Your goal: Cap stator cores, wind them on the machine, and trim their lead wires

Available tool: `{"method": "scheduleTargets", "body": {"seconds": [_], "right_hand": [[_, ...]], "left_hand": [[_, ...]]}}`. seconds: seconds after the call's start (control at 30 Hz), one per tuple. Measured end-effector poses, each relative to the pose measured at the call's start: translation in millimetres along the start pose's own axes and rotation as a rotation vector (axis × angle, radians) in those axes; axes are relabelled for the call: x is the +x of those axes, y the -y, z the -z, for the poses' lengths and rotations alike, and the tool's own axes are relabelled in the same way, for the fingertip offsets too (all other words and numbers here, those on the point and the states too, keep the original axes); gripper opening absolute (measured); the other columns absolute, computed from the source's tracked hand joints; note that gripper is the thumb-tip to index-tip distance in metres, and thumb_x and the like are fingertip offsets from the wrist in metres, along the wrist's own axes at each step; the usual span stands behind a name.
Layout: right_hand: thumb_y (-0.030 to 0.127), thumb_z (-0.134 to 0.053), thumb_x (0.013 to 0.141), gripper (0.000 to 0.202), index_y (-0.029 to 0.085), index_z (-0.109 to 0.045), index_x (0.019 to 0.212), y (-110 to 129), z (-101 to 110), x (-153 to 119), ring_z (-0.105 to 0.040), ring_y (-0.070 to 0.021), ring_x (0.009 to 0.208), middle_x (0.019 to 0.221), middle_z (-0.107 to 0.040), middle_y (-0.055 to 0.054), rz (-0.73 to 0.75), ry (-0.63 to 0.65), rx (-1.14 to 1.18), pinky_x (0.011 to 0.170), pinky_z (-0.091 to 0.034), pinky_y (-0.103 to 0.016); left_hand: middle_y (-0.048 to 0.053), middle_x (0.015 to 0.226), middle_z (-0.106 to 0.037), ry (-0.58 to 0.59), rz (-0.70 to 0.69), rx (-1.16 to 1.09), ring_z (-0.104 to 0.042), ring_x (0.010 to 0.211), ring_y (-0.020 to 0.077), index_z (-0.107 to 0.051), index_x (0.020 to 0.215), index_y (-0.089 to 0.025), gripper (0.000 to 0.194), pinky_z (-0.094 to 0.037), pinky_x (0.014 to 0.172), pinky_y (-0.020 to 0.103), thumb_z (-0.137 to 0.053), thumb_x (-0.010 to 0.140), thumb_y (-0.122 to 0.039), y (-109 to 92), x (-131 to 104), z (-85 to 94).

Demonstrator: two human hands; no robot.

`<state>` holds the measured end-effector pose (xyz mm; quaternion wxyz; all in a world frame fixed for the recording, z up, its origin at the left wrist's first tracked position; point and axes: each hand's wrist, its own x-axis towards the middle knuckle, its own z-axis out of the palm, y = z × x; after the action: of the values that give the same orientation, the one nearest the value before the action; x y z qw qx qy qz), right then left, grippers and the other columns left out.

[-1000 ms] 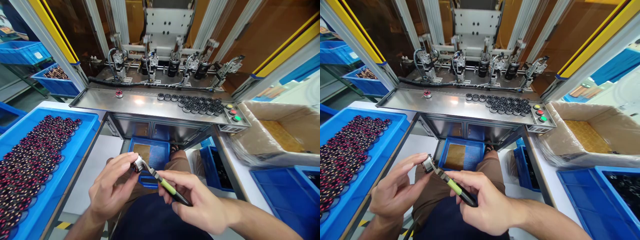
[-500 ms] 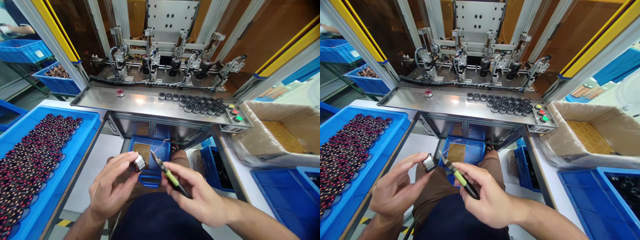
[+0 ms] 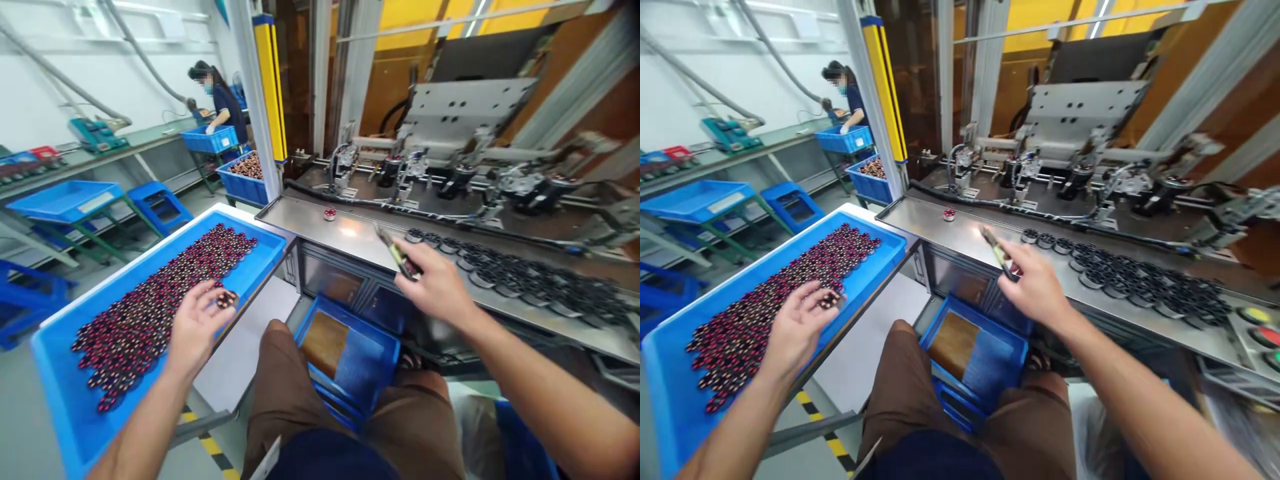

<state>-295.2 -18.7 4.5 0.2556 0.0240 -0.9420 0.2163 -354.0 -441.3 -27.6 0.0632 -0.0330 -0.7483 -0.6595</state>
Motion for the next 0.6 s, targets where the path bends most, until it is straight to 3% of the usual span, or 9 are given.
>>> {"method": "scheduleTargets", "body": {"seconds": [0.1, 0.17, 0.27, 0.37, 0.5, 0.6], "right_hand": [[0.022, -0.059, 0.072, 0.066, 0.013, -0.059, 0.137, -36, -28, 52, -0.063, -0.0246, 0.084, 0.1, -0.066, -0.012, -0.123, 0.047, -0.158, 0.085, -0.051, -0.036], [0.026, -0.059, 0.073, 0.064, 0.009, -0.061, 0.134, -49, -48, 71, -0.063, -0.0285, 0.092, 0.105, -0.066, -0.016, -0.154, 0.054, -0.191, 0.089, -0.05, -0.039], [0.034, -0.057, 0.078, 0.063, 0.005, -0.06, 0.134, -56, -68, 80, -0.062, -0.0317, 0.102, 0.112, -0.065, -0.02, -0.139, 0.022, -0.21, 0.094, -0.049, -0.042], [0.042, -0.055, 0.083, 0.061, 0.005, -0.062, 0.131, -58, -75, 77, -0.061, -0.0323, 0.106, 0.113, -0.066, -0.02, -0.095, 0.012, -0.227, 0.099, -0.047, -0.043], [0.048, -0.057, 0.083, 0.053, 0.01, -0.072, 0.116, -65, -74, 73, -0.061, -0.0341, 0.106, 0.11, -0.068, -0.019, -0.044, 0.051, -0.235, 0.099, -0.047, -0.047], [0.047, -0.057, 0.084, 0.051, 0.01, -0.072, 0.116, -69, -74, 73, -0.06, -0.035, 0.108, 0.115, -0.067, -0.02, -0.048, 0.057, -0.234, 0.099, -0.046, -0.048]], "left_hand": [[0.005, 0.106, -0.062, -0.013, -0.022, 0.232, -0.069, 0.096, 0.0231, -0.052, 0.122, -0.02, 0.071, -0.056, 0.092, 0.045, -0.084, 0.062, -0.04, 5, 48, 42.2], [0.003, 0.096, -0.063, 0.052, -0.048, 0.394, -0.067, 0.093, 0.0241, -0.058, 0.115, -0.018, 0.064, -0.054, 0.092, 0.048, -0.085, 0.061, -0.039, 17, 76, 52.8], [0.006, 0.103, -0.066, 0.179, -0.138, 0.592, -0.064, 0.101, 0.0255, -0.063, 0.113, -0.016, 0.045, -0.051, 0.096, 0.05, -0.078, 0.077, -0.039, 46, 104, 45.6], [0.01, 0.12, -0.064, 0.266, -0.235, 0.744, -0.061, 0.113, 0.0265, -0.063, 0.115, -0.016, 0.032, -0.049, 0.099, 0.051, -0.066, 0.091, -0.037, 76, 115, 31.3], [0.01, 0.126, -0.061, 0.254, -0.287, 0.918, -0.058, 0.117, 0.0281, -0.062, 0.118, -0.016, 0.034, -0.046, 0.101, 0.053, -0.064, 0.092, -0.039, 101, 116, 29.6], [0.014, 0.138, -0.052, 0.174, -0.283, 1.017, -0.05, 0.128, 0.0327, -0.053, 0.132, -0.017, 0.052, -0.04, 0.107, 0.056, -0.064, 0.09, -0.046, 108, 118, 35.8]]}}
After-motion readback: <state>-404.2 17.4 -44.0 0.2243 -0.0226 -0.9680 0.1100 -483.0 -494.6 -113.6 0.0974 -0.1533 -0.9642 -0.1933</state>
